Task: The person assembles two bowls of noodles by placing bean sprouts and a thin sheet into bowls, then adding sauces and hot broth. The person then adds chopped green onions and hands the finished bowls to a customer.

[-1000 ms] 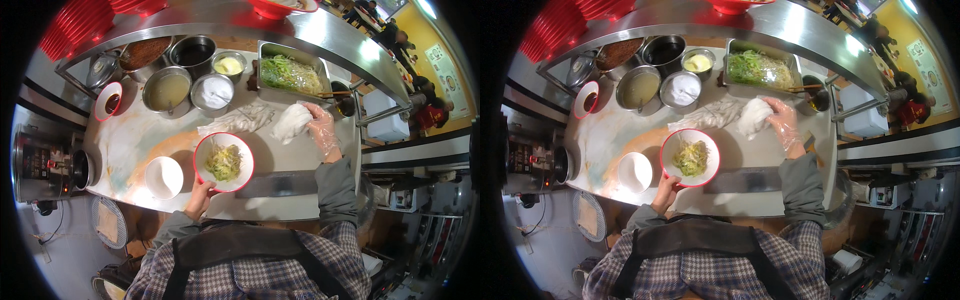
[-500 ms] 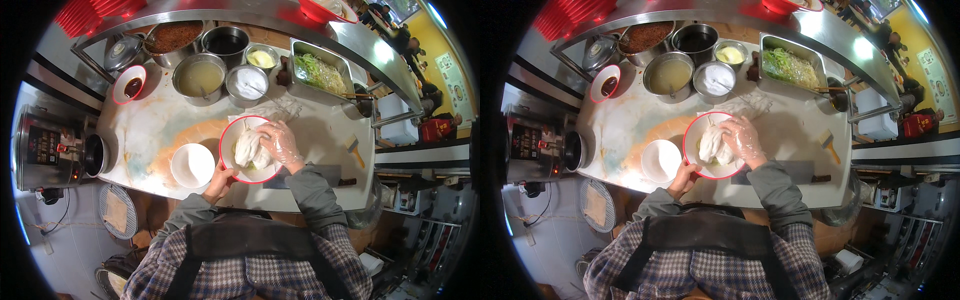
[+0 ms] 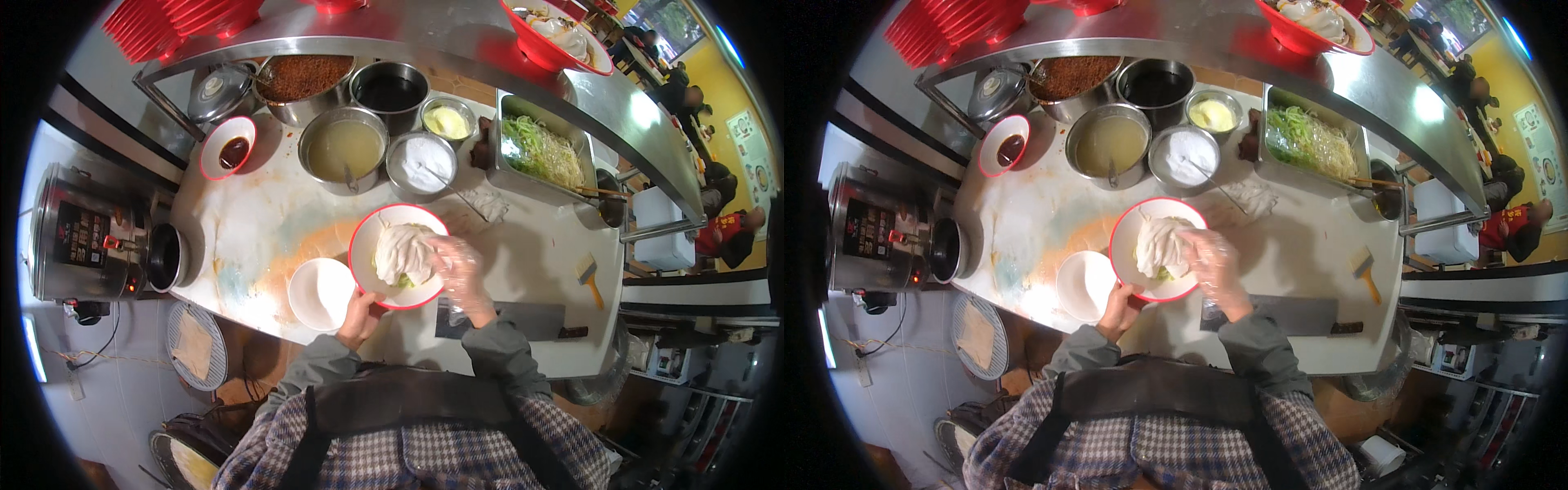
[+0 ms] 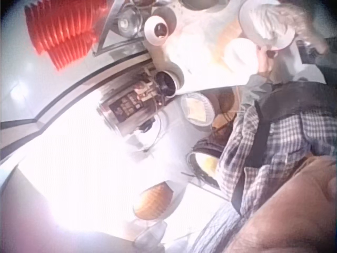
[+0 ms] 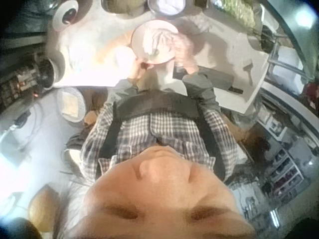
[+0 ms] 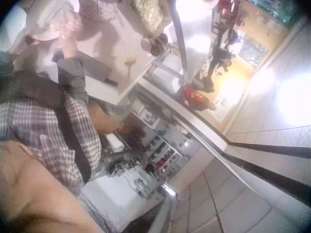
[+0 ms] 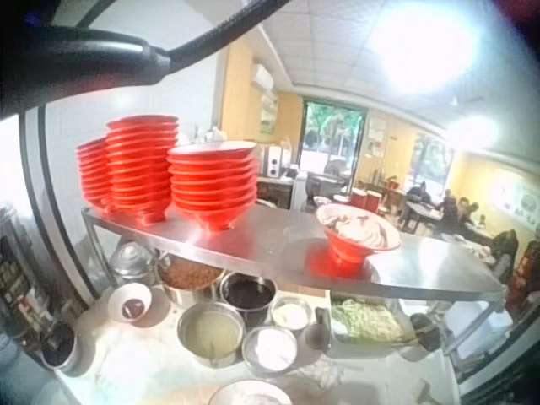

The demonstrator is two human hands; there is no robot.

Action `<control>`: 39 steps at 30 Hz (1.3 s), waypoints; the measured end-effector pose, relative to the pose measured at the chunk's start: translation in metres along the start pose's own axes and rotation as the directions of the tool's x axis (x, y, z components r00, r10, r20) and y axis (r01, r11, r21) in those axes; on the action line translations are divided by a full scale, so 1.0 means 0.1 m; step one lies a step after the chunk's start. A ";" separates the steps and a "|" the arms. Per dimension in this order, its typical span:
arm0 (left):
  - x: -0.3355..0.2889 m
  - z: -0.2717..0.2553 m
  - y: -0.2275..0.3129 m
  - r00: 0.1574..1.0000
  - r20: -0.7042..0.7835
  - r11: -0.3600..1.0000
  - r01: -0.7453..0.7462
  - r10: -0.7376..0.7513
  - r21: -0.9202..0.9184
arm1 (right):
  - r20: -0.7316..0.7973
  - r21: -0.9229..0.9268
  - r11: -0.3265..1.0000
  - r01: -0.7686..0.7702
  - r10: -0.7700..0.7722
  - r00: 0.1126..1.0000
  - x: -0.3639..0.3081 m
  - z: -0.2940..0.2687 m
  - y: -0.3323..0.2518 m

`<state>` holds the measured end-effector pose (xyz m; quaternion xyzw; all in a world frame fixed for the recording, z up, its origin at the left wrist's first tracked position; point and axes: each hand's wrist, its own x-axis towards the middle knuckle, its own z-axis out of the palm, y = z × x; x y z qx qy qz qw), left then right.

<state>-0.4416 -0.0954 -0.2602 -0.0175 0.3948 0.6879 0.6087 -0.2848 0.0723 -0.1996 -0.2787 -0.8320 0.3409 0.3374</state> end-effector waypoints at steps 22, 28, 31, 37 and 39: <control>0.10 -0.17 0.19 0.979 -0.191 0.997 -0.071 0.077 0.036 | 0.331 -0.188 0.874 0.448 -0.373 0.867 1.32 0.17 0.63; 0.11 -0.16 0.19 0.982 -0.175 0.997 -0.076 0.076 0.005 | -0.097 0.101 0.991 0.083 -0.073 0.993 1.17 -0.16 0.68; 0.14 -0.13 0.21 0.981 -0.175 0.996 -0.088 0.090 0.018 | -0.261 -0.095 0.982 0.164 -0.184 0.948 1.00 -0.34 0.62; 0.13 -0.09 0.25 0.979 -0.186 0.996 -0.081 0.087 0.041 | -0.385 0.391 0.914 -0.107 0.268 0.883 0.79 -0.33 0.74; 0.13 -0.10 0.25 0.979 -0.173 0.994 -0.096 0.103 0.045 | -0.356 0.438 0.884 -0.166 0.340 0.870 0.81 -0.24 0.84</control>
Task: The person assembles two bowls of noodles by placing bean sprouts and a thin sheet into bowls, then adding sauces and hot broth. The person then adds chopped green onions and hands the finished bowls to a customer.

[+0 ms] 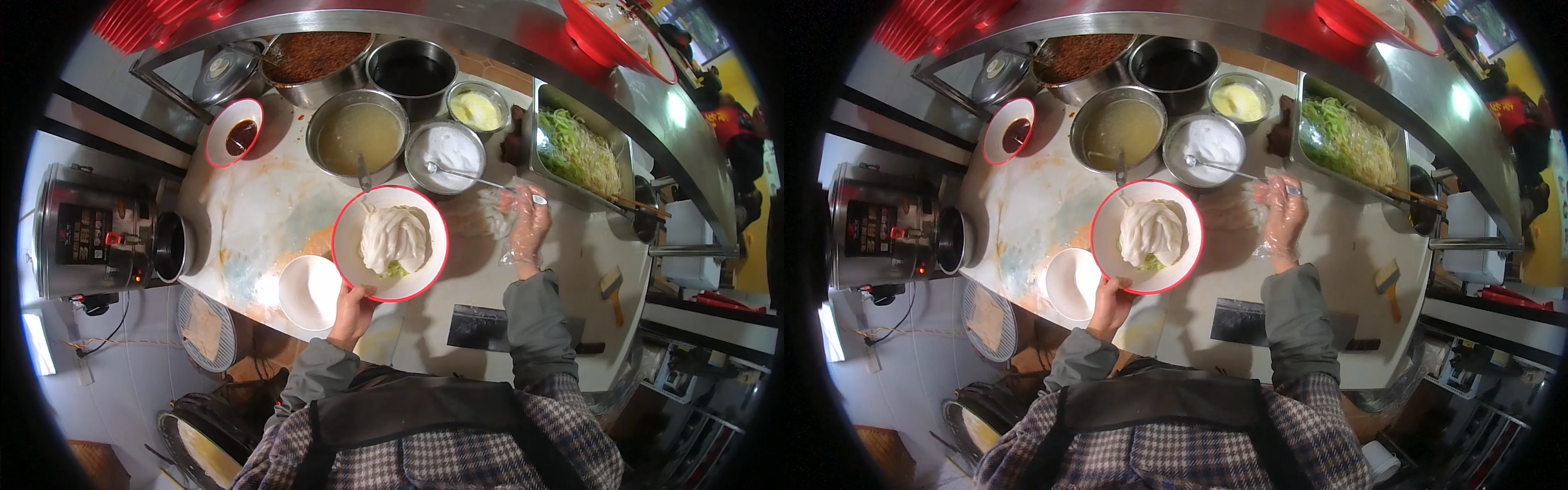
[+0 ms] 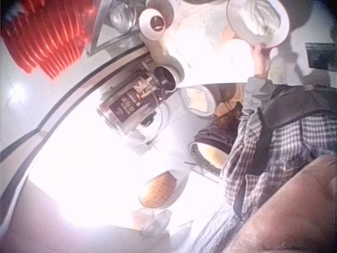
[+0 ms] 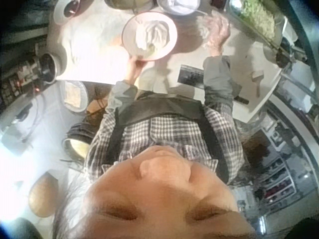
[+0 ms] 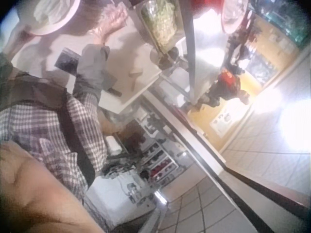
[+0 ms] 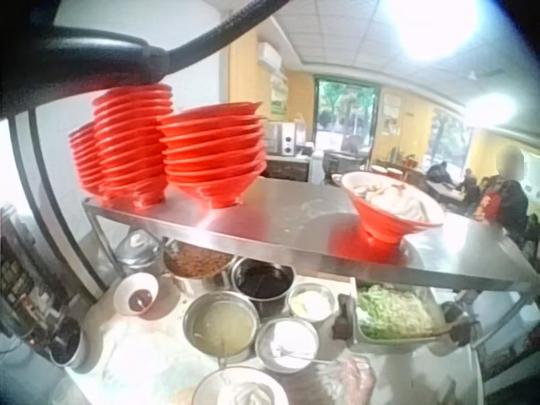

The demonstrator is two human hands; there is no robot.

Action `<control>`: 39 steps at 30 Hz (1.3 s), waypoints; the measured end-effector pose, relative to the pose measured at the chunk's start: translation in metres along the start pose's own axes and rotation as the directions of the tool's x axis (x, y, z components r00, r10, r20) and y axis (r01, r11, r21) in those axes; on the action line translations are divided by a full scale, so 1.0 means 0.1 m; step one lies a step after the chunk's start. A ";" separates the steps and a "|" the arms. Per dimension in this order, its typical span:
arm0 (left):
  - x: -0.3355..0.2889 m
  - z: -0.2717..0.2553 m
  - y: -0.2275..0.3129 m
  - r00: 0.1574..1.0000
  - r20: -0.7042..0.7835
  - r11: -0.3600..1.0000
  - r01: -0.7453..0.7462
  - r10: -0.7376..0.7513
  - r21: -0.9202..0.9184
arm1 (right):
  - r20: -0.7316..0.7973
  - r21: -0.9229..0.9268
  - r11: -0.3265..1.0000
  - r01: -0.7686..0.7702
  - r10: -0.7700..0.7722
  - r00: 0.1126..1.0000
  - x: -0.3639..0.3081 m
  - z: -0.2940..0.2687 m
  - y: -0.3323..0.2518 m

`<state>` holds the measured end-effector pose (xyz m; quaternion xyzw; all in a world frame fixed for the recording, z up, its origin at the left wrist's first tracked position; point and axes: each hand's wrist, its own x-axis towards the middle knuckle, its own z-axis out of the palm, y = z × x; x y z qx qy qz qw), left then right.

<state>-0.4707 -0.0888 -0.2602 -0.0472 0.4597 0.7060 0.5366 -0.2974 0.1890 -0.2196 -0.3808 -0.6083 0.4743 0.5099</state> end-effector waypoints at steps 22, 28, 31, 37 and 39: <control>0.03 0.12 0.01 1.000 0.019 1.000 0.018 -0.018 -0.012 | -0.103 0.335 0.938 -0.090 0.131 0.986 0.01 -0.34 -0.32; -0.06 0.40 0.06 0.992 0.115 0.997 0.060 -0.053 -0.058 | 0.017 0.019 0.999 -0.026 0.026 1.000 1.04 -0.21 0.06; -0.02 0.56 0.11 0.987 0.146 0.997 0.069 -0.065 -0.022 | 0.231 -0.197 0.967 0.160 -0.113 0.966 1.36 -0.12 0.32; 0.23 0.85 0.26 0.978 0.206 0.999 0.012 -0.021 0.042 | 0.160 0.323 0.934 -0.150 0.102 0.982 1.52 -0.15 0.51; 0.30 0.92 0.30 0.967 0.253 0.999 -0.029 0.018 0.041 | 0.095 0.310 0.918 -0.248 0.229 0.969 1.56 -0.18 0.53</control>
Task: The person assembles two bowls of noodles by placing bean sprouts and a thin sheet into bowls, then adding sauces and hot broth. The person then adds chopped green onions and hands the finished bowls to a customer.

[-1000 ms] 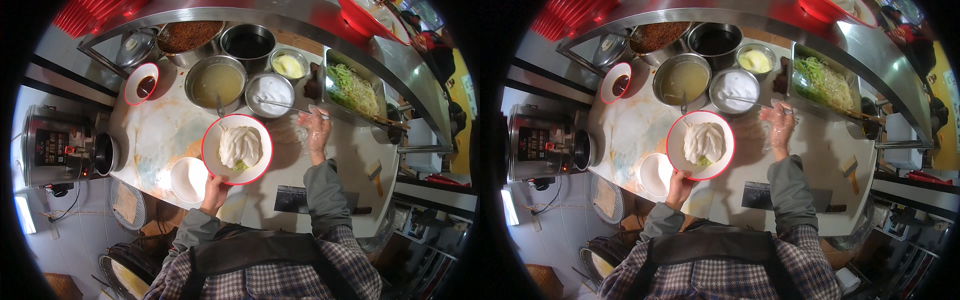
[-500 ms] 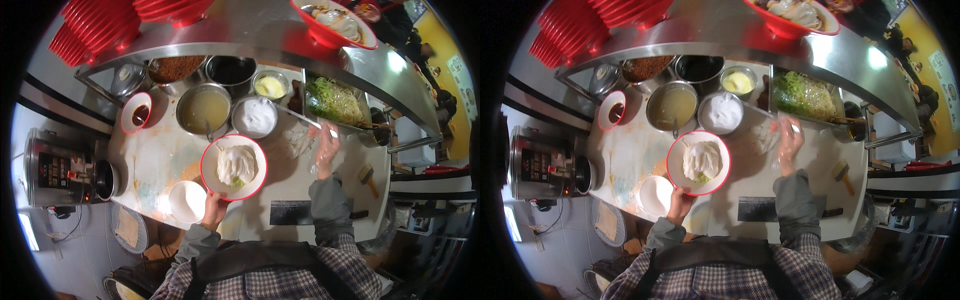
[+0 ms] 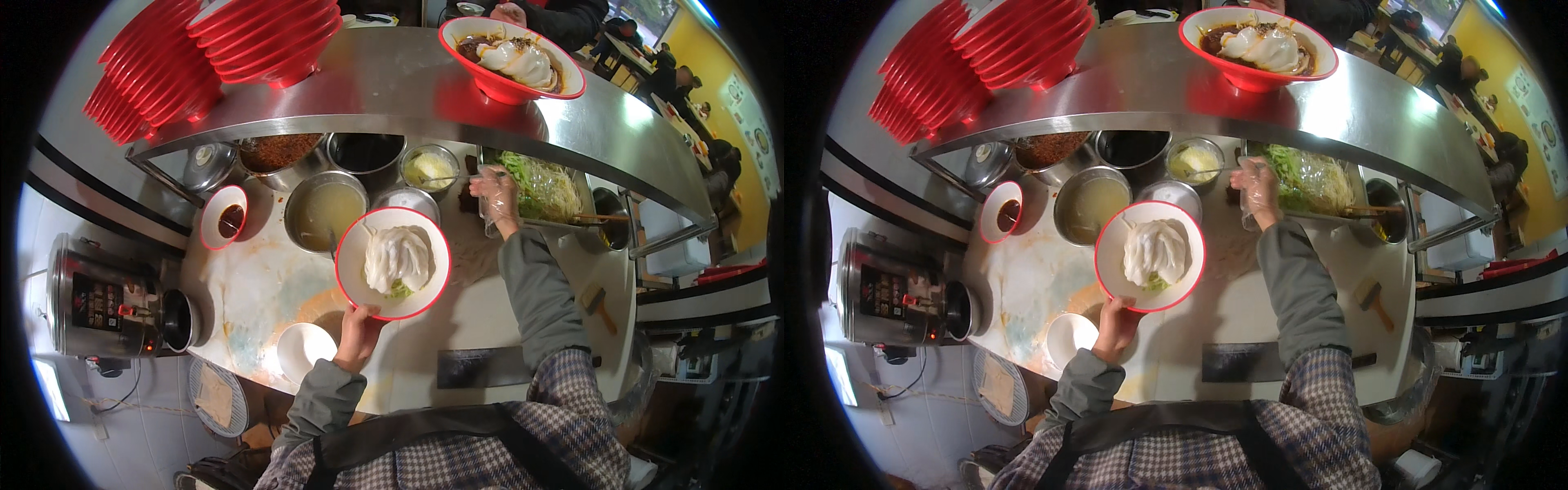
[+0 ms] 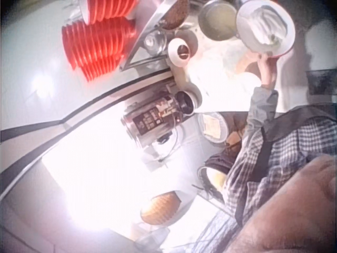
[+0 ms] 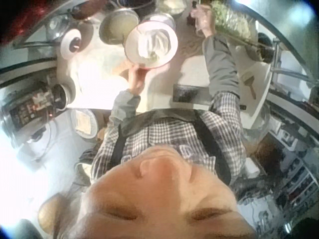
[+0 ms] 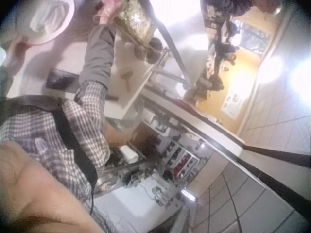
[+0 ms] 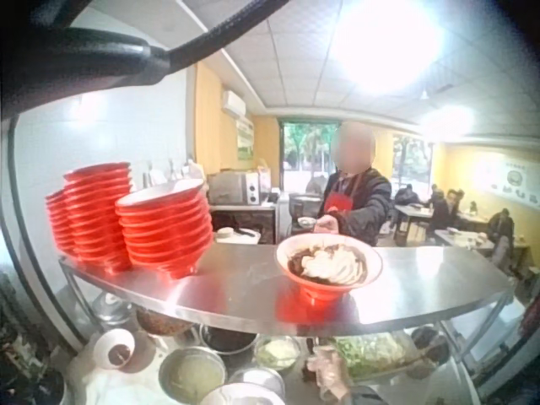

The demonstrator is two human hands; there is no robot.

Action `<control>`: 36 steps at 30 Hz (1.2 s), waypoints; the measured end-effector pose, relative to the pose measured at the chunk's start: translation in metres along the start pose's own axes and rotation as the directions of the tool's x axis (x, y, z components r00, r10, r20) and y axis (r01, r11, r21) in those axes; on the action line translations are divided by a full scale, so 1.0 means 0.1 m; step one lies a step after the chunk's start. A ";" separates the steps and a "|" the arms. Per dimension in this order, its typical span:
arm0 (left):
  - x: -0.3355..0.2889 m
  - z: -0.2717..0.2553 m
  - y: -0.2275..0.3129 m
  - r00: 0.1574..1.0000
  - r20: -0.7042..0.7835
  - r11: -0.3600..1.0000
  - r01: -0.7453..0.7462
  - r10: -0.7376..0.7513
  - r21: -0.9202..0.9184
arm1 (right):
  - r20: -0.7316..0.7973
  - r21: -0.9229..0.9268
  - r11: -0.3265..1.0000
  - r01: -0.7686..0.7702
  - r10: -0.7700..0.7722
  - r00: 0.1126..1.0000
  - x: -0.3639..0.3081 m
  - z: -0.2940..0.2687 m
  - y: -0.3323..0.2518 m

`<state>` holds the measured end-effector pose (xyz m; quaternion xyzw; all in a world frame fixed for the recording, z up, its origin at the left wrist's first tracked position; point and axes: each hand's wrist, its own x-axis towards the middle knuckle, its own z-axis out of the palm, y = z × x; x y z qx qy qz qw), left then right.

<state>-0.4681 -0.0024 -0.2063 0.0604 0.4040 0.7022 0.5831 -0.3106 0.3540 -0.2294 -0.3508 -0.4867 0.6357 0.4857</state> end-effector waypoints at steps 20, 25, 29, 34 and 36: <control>-0.22 0.01 0.12 0.988 -0.146 0.995 -0.069 0.057 -0.078 | 0.327 -0.658 0.634 0.407 -0.246 0.912 -1.26 0.21 -0.24; -0.82 -0.53 0.44 0.988 -0.132 0.982 -0.095 0.074 -0.160 | 0.292 -0.776 0.588 -0.229 0.656 0.696 -1.85 0.19 -0.04; -1.07 -1.04 0.71 0.960 -0.179 0.972 -0.229 0.216 -0.054 | 0.466 -0.488 0.871 0.055 0.207 0.860 -1.97 1.16 0.46; -1.15 -1.69 1.13 0.960 -0.197 0.979 -0.204 0.200 0.001 | 0.338 -0.488 0.865 0.117 0.063 0.939 -1.58 2.50 0.78; -1.13 -1.88 1.22 0.961 -0.205 0.981 -0.192 0.186 -0.009 | 0.186 -0.474 0.879 0.050 0.044 0.981 -1.37 2.75 0.72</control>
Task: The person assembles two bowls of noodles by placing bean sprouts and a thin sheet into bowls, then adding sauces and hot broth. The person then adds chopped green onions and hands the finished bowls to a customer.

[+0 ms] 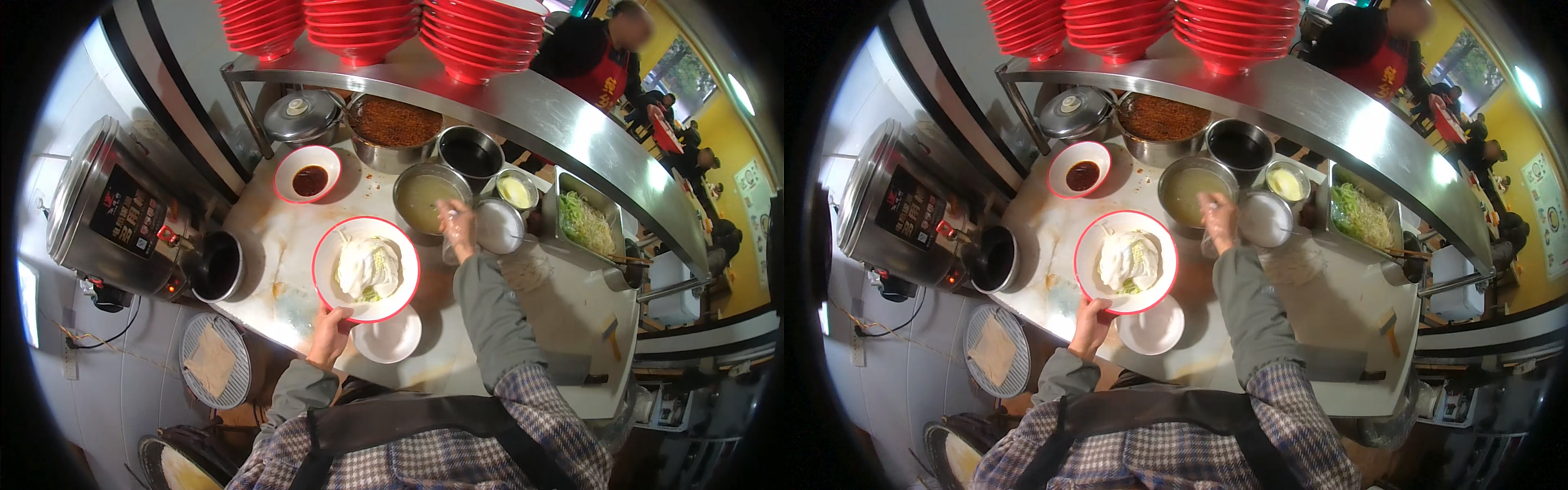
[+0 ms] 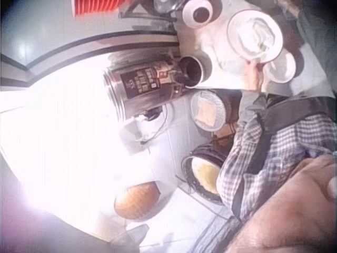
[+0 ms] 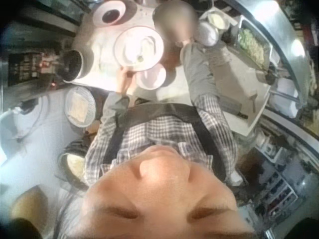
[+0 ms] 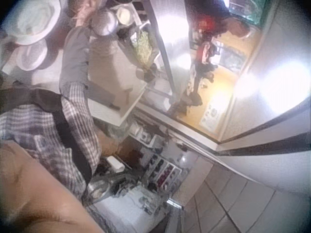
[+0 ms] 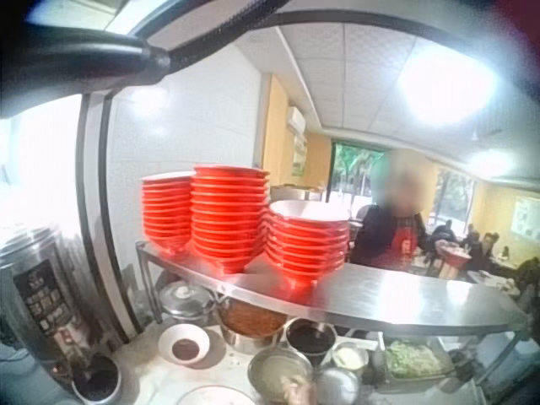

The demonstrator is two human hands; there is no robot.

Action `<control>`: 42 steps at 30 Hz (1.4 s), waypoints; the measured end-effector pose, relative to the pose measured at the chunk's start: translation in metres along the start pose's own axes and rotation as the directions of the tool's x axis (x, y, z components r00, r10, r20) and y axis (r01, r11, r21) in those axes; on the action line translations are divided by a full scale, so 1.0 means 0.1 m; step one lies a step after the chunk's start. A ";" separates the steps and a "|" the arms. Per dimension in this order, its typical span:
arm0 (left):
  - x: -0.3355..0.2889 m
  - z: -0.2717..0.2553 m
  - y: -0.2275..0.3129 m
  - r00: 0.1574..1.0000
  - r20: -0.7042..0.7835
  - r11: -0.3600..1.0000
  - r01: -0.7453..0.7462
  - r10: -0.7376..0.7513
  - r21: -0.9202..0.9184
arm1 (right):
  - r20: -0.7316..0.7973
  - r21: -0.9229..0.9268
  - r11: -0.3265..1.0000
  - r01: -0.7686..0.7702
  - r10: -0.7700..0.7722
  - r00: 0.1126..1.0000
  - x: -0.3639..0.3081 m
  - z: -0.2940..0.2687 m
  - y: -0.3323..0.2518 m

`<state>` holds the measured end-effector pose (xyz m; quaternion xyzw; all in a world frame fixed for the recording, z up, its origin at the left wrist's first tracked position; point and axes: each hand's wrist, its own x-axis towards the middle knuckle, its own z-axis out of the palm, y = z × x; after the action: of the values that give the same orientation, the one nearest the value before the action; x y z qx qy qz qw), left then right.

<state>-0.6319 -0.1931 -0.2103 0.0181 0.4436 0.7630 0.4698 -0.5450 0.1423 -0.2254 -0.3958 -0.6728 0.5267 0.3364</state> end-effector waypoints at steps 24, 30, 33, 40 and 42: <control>0.86 -0.06 0.19 0.981 0.126 0.989 0.141 -0.146 0.045 | 0.128 -0.026 0.929 0.368 -0.362 0.923 -1.06 -0.70 -1.18; 0.89 0.05 0.18 0.984 0.127 0.992 0.124 -0.123 -0.004 | -0.041 -0.196 0.924 0.327 -0.341 0.939 -0.10 -0.86 -0.84; 0.90 0.12 0.20 0.984 0.120 0.988 0.143 -0.135 -0.059 | -0.060 -0.305 0.925 0.227 -0.256 0.965 0.54 -0.93 -0.44; 0.93 0.16 0.20 0.989 0.098 0.992 0.116 -0.111 -0.049 | -0.172 0.077 0.992 0.100 -0.085 0.981 0.96 -0.98 -0.09; 0.94 0.16 0.20 0.989 0.048 0.990 0.138 -0.137 -0.017 | -0.204 0.128 0.990 0.057 -0.030 0.979 0.94 -1.01 -0.19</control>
<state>-0.6914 -0.1170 -0.2229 0.0005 0.4247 0.7328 0.5316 -0.5038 0.2675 -0.1813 -0.4089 -0.6073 0.5200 0.4400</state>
